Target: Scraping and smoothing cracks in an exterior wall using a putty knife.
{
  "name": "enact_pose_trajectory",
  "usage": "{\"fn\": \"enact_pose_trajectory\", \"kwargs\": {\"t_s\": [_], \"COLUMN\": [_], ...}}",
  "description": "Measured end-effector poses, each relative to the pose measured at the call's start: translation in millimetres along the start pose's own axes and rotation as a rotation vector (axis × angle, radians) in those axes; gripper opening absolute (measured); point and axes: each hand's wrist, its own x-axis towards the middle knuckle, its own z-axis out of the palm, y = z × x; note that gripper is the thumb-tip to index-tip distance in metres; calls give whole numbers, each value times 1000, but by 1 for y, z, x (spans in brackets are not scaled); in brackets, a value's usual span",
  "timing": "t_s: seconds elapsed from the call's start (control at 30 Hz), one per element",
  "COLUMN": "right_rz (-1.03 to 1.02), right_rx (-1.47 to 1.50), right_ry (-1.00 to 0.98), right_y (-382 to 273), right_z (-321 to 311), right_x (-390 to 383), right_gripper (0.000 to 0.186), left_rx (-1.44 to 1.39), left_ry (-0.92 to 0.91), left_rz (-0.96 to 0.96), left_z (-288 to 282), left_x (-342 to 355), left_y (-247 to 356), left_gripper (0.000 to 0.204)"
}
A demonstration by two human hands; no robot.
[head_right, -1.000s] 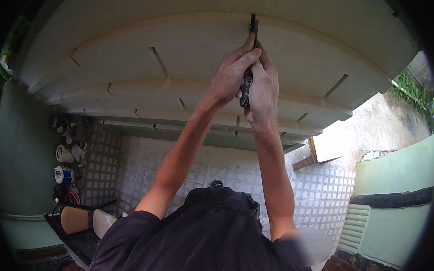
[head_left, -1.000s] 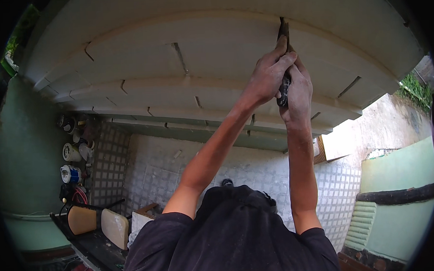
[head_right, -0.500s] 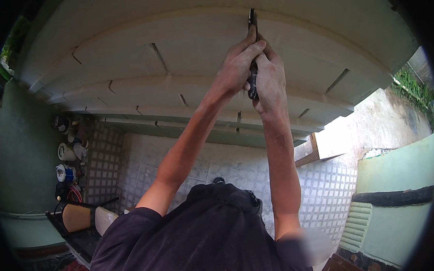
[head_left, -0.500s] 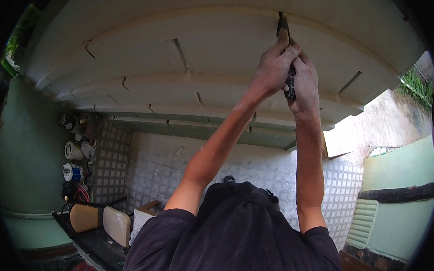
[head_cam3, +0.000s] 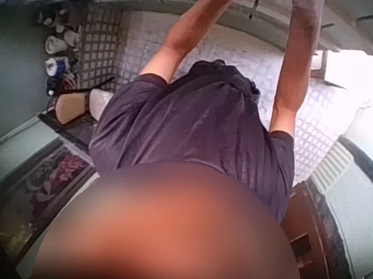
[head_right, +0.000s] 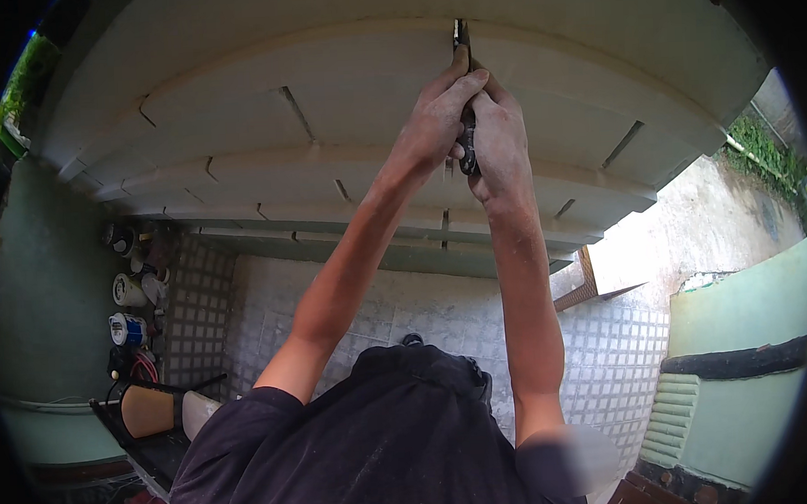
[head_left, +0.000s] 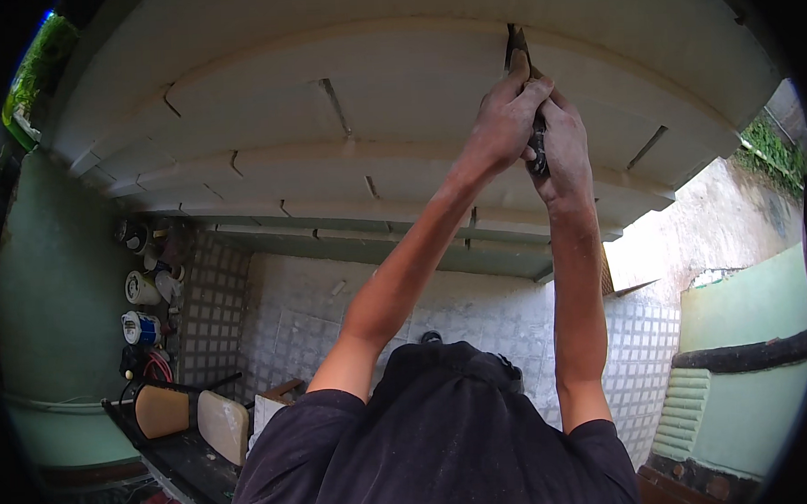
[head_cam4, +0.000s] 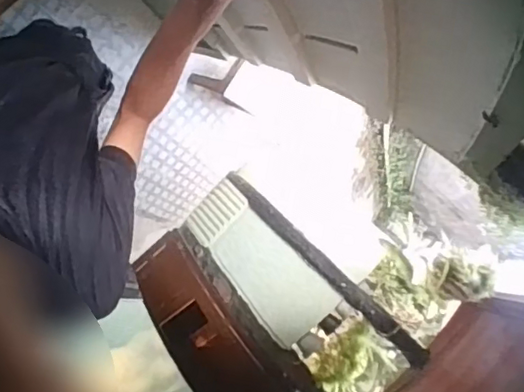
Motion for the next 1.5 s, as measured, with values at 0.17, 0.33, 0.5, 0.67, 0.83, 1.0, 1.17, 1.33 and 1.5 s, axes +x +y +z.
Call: {"fn": "enact_pose_trajectory", "kwargs": {"t_s": [0.17,0.33,0.5,0.67,0.83,1.0,1.17,1.33,1.5], "right_rz": [21,21,17,-5,-29,-44,-53,-68,-38], "right_rx": [-1,13,1,48,90,29,68,46,-29], "right_ry": [-22,-1,-19,9,29,64,58,66,52], "right_y": [-4,-4,-3,0,2,4,7,3,-3], "right_z": [-6,-5,-3,7,17,27,26,25,24], "right_x": [2,4,6,8,13,16,16,16,17], "right_gripper": [25,25,20,20,22,36,40,40,44], "left_rx": [-18,-18,-50,-33,-19,-119,-146,-101,-101], "left_ry": [21,5,18,6,-28,-37,-20,-42,-23], "left_rz": [-16,5,17,-22,-98,-191,-146,-144,-120], "left_z": [6,4,4,-4,-12,-21,-18,-19,-16], "left_x": [-3,1,4,6,10,16,12,15,19], "left_y": [3,0,-2,7,15,12,12,14,12], "left_gripper": [31,30,29,25,25,24,26,28,30]}}
